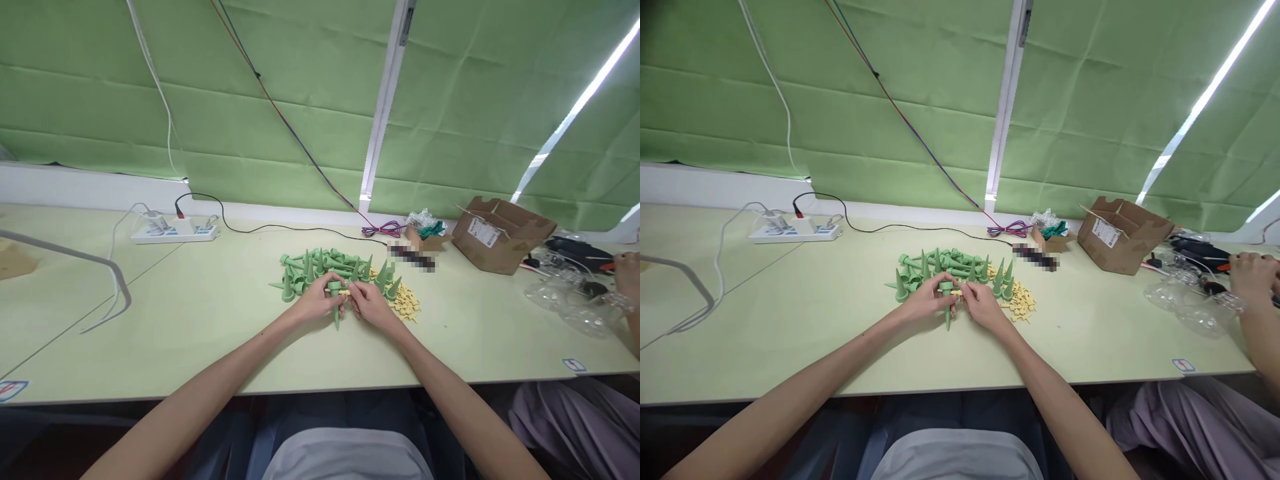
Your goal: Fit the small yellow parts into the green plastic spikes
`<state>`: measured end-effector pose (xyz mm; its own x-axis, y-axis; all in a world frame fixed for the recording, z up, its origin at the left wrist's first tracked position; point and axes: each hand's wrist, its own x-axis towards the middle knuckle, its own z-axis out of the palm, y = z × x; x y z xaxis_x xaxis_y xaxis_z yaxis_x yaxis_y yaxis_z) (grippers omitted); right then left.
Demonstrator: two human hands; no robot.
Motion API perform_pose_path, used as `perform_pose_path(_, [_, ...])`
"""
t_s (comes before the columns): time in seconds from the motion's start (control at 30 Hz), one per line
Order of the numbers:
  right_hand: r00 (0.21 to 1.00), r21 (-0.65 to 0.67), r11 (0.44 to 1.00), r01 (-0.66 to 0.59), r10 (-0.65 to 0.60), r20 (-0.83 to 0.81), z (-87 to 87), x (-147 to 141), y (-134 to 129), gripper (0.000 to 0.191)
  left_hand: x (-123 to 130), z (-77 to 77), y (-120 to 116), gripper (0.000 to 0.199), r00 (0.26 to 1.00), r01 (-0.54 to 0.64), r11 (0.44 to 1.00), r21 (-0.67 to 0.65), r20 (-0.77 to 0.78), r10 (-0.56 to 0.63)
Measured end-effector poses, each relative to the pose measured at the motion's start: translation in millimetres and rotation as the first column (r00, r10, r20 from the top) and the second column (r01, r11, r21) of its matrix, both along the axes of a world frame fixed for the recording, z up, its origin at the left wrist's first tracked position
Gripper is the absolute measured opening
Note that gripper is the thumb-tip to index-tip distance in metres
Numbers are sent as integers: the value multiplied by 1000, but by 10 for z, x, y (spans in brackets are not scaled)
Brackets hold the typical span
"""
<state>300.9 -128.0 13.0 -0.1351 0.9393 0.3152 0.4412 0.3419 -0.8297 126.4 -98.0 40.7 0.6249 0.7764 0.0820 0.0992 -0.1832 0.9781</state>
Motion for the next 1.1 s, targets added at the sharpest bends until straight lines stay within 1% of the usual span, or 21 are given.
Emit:
perform_pose_path(0.23, [1000,-1,1000,11,-11,-22,18,1,-6,47,12,-11,14,38,1000,7,1000,-10,31,-6])
perform_pose_path(0.4, [991,-12,999,-40,38,-129,17,1,-7,36,5,-16,30,37,999,-9,1000,-10,48,9])
perform_pose_path(0.47, [989,-15,999,-52,50,-138,11,1,-5,34,2,-20,32,36,999,-8,1000,-4,43,8])
perform_pose_path(0.63, [995,-14,999,-36,35,-92,0,4,-2,35,5,-27,28,37,999,0,1000,0,43,0])
perform_pose_path(0.83, [999,9,1000,-16,16,-33,4,9,-2,37,2,3,2,37,1000,5,1000,-11,25,-5])
perform_pose_path(1.1, [999,38,999,20,-21,46,20,8,-9,45,-1,14,-14,37,1000,13,1000,2,3,-13])
